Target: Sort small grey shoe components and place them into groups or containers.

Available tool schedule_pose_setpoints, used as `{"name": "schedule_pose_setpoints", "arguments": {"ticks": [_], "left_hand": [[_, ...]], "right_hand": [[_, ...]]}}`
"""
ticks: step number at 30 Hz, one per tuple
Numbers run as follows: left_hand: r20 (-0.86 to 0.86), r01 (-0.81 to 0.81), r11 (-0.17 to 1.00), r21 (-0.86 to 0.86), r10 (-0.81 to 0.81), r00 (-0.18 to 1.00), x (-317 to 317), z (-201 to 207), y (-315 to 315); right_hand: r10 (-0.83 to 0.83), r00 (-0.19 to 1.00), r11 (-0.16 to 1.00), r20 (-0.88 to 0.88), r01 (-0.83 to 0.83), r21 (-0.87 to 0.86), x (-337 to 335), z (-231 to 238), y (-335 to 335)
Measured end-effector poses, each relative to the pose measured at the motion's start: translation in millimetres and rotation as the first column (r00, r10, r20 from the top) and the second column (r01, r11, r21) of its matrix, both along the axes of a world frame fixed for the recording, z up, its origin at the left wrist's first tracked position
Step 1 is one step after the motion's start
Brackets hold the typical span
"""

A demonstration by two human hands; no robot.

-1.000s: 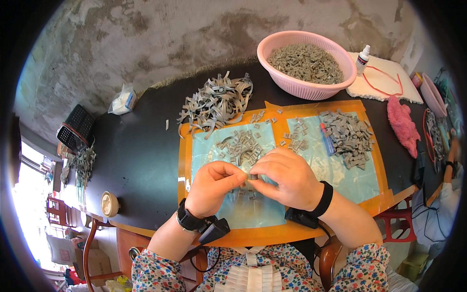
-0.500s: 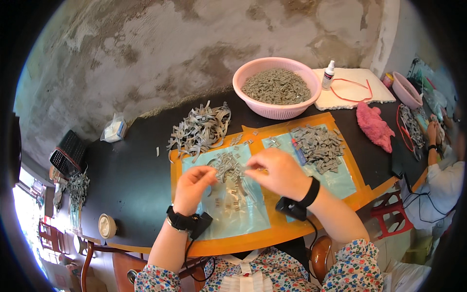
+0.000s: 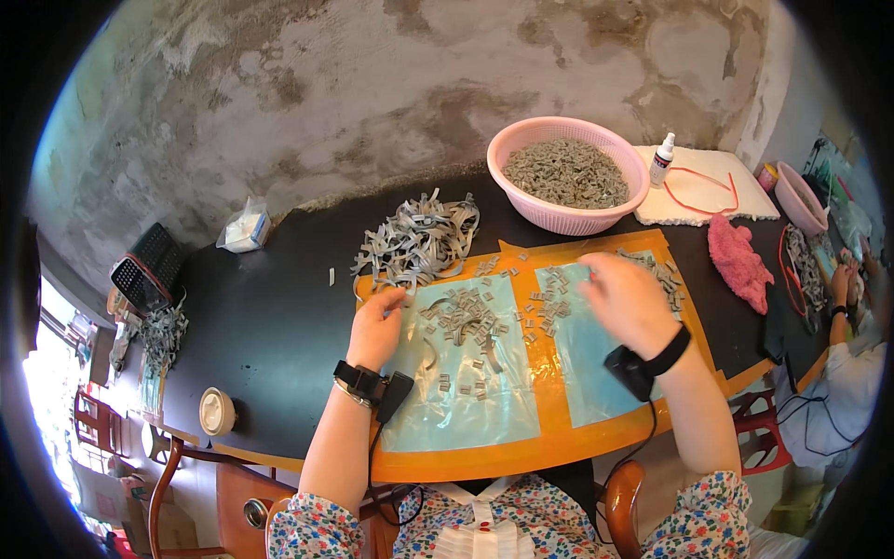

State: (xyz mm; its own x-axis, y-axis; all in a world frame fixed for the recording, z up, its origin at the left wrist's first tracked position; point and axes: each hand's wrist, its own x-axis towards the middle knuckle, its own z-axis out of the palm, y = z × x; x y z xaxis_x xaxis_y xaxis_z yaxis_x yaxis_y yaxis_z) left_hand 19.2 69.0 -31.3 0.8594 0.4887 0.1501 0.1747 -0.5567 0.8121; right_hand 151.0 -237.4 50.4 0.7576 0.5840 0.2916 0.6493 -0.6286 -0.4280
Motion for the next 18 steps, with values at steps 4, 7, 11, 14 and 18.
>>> {"name": "schedule_pose_setpoints", "arguments": {"ticks": [4, 7, 11, 14, 18], "left_hand": [[0.001, 0.079, 0.995, -0.064, -0.079, 0.997, -3, -3, -2], [-0.001, 0.096, 0.984, -0.151, -0.098, 0.995, -4, 1, -9], [0.018, 0.062, 0.994, -0.09, -0.06, 0.998, -6, 6, -12], [-0.047, 0.014, 0.999, -0.038, -0.015, 0.999, -10, 14, -15], [-0.111, 0.076, 0.997, -0.009, -0.077, 0.991, -9, 14, -18]], "right_hand": [[0.345, 0.937, 0.938, 0.045, -0.343, -0.047, -19, -22, 63], [0.476, 0.875, 0.876, 0.088, -0.463, -0.135, -25, -35, 111], [0.483, 0.867, 0.876, 0.127, -0.481, -0.047, -11, -57, 161], [0.448, 0.891, 0.893, 0.075, -0.441, -0.089, -5, -61, 184], [0.465, 0.885, 0.881, 0.018, -0.46, -0.113, 1, -70, 201]]}}
